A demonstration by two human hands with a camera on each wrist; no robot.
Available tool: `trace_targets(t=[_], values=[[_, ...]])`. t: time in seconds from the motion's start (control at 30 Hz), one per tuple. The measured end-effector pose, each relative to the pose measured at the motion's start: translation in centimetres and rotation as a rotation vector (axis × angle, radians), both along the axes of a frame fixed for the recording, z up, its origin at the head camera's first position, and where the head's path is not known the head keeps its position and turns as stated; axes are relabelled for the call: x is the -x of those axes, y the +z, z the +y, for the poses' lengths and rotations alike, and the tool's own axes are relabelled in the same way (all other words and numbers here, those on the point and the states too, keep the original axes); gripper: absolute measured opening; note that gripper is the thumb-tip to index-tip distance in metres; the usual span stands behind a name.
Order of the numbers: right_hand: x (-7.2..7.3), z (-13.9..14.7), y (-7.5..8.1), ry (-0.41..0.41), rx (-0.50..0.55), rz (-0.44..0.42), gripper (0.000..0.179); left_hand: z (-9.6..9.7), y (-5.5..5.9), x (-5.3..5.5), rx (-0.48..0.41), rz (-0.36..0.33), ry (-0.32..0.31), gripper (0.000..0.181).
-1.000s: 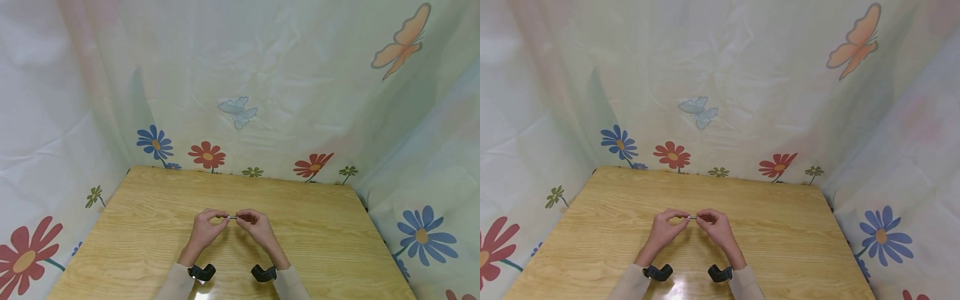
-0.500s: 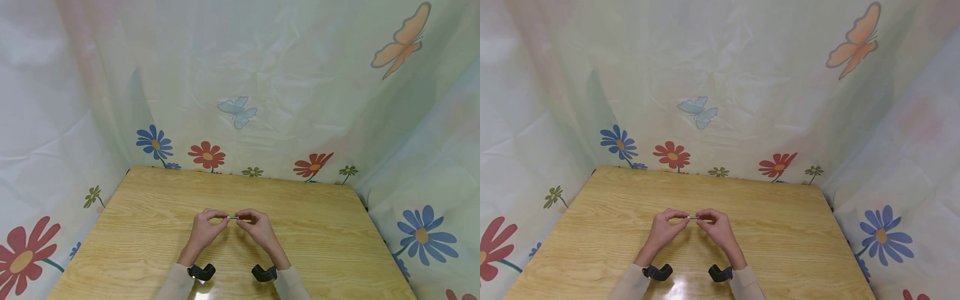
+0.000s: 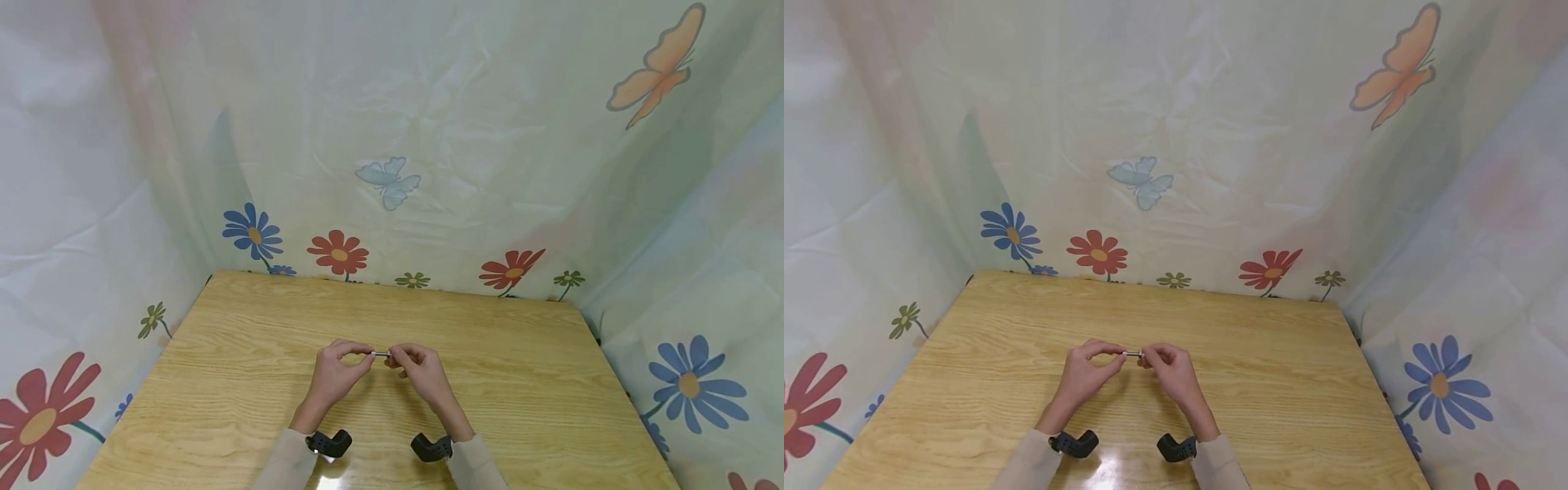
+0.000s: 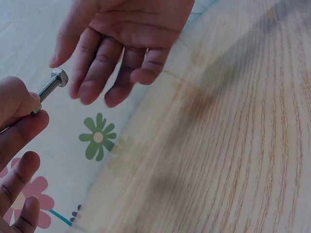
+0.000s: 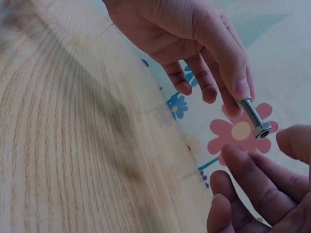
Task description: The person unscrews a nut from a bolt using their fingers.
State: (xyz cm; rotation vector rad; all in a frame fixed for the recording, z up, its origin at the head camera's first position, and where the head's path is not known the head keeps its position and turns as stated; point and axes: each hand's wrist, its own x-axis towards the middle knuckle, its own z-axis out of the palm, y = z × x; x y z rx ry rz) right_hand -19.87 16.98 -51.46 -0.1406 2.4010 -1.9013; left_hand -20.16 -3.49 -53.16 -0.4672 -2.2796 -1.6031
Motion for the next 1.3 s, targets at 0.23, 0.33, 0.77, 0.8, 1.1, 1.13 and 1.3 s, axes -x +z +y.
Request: trace_targets(t=[0.23, 0.33, 0.77, 0.8, 1.1, 1.13, 1.3], values=[[0.14, -0.34, -0.09, -0.02, -0.042, -0.069, 0.034, 0.04, -0.12, 0.07, 0.019, 0.03, 0.013, 0.011], [0.2, -0.48, 0.0, -0.02, -0.051, -0.074, 0.032, 0.09, -0.17, 0.06, 0.031, 0.046, 0.02, 0.012], [0.29, -0.17, -0.13, 0.05, -0.03, 0.014, 0.023, 0.07, -0.32, 0.12, 0.033, 0.053, 0.028, 0.014], [0.31, -0.17, -0.16, 0.053, -0.029, 0.018, 0.023, 0.04, -0.36, 0.12, 0.035, 0.05, 0.027, 0.013], [0.32, -0.15, -0.24, 0.039, -0.041, 0.054, 0.025, -0.17, -0.55, 0.15, 0.021, 0.015, 0.02, 0.009], [0.31, -0.13, -0.23, 0.038, -0.042, 0.058, 0.025, -0.2, -0.54, 0.13, 0.013, 0.01, 0.018, 0.009], [0.16, -0.03, 0.0, 0.042, -0.057, 0.083, 0.025, -0.31, -0.57, 0.13, -0.012, -0.005, 0.022, 0.009]])
